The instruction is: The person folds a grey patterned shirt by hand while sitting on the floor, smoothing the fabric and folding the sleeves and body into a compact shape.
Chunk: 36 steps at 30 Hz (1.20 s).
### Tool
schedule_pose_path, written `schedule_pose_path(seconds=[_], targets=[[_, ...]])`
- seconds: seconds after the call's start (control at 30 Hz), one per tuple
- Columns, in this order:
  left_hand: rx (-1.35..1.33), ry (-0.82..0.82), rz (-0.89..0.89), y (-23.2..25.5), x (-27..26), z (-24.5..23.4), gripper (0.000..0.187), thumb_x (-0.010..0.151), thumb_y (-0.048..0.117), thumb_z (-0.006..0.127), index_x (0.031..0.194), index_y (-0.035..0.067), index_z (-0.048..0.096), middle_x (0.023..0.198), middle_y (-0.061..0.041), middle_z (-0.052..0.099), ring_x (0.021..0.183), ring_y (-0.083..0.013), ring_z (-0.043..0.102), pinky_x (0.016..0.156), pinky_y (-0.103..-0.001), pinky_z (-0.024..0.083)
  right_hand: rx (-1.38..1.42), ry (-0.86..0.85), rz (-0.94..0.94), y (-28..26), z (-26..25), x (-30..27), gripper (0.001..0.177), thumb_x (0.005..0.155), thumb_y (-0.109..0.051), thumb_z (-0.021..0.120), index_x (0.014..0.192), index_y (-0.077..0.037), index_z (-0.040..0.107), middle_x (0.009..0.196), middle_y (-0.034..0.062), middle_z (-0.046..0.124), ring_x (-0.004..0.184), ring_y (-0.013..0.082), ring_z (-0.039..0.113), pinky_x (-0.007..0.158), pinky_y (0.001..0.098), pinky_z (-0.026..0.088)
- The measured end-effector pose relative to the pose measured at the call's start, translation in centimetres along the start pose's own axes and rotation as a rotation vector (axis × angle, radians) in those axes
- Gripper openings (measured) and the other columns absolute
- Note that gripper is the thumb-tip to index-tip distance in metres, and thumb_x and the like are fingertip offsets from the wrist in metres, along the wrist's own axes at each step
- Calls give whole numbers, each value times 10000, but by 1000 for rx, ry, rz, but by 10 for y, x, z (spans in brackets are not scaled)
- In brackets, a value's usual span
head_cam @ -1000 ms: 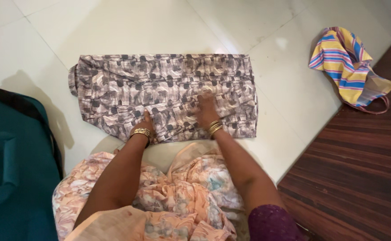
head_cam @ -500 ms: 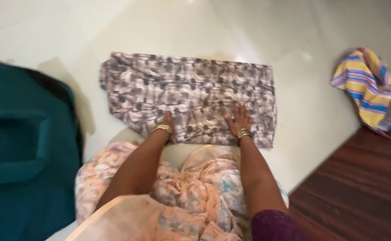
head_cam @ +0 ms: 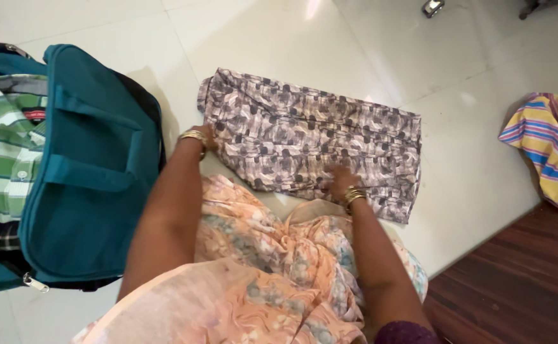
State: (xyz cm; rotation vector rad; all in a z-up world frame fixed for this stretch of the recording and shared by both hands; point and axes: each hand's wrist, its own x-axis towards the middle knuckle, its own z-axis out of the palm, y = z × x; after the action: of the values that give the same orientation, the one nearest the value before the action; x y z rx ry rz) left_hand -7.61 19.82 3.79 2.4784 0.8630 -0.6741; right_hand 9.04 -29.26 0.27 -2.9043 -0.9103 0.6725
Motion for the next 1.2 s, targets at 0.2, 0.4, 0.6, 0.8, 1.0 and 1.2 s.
schedule_pose_path(seconds=[0.2,0.4,0.6,0.8,1.0,1.2], targets=[[-145,87,210,-49,17,29,579,734,453,868,1236,201,730,1280,-111,708,1162,-310,672,1023,-414,521,-17,-126,-87,-87,18,-3,974,833,-568,714,1614,-369,167,1714,21,96,1552,354,144,1195,645,195],[-330,58,250,-41,52,35,558,713,382,859,1207,148,742,1208,-121,777,1092,-279,744,977,-392,582,-113,-38,159,-92,-6,-2,1035,783,-521,789,1590,-314,176,1676,44,115,1541,307,145,1181,657,147],[64,-45,303,-14,84,49,612,726,369,876,1281,153,740,1338,-130,680,1208,-311,662,1054,-406,523,247,-7,-121,-98,36,-10,366,888,-269,690,1248,-213,725,1264,79,736,1149,265,701,1048,422,539],[192,-55,285,-17,107,67,863,713,414,898,1414,53,545,1474,-184,533,1338,-337,530,1090,-414,466,365,-203,-439,-163,31,-49,578,890,-138,636,1457,-204,547,1169,163,695,990,323,690,861,445,562],[146,-6,268,-29,120,69,585,855,419,754,1321,80,651,1383,-231,607,1230,-394,615,1029,-462,513,538,-104,-265,-167,23,-33,625,830,-90,680,1423,-195,512,982,114,717,885,254,714,787,384,587],[53,-31,200,-35,108,59,396,856,361,752,1181,137,741,1230,-193,701,1110,-374,681,976,-453,545,679,-170,-245,-137,57,-6,535,846,-75,764,1345,-110,573,1003,95,747,897,206,728,808,349,595]])
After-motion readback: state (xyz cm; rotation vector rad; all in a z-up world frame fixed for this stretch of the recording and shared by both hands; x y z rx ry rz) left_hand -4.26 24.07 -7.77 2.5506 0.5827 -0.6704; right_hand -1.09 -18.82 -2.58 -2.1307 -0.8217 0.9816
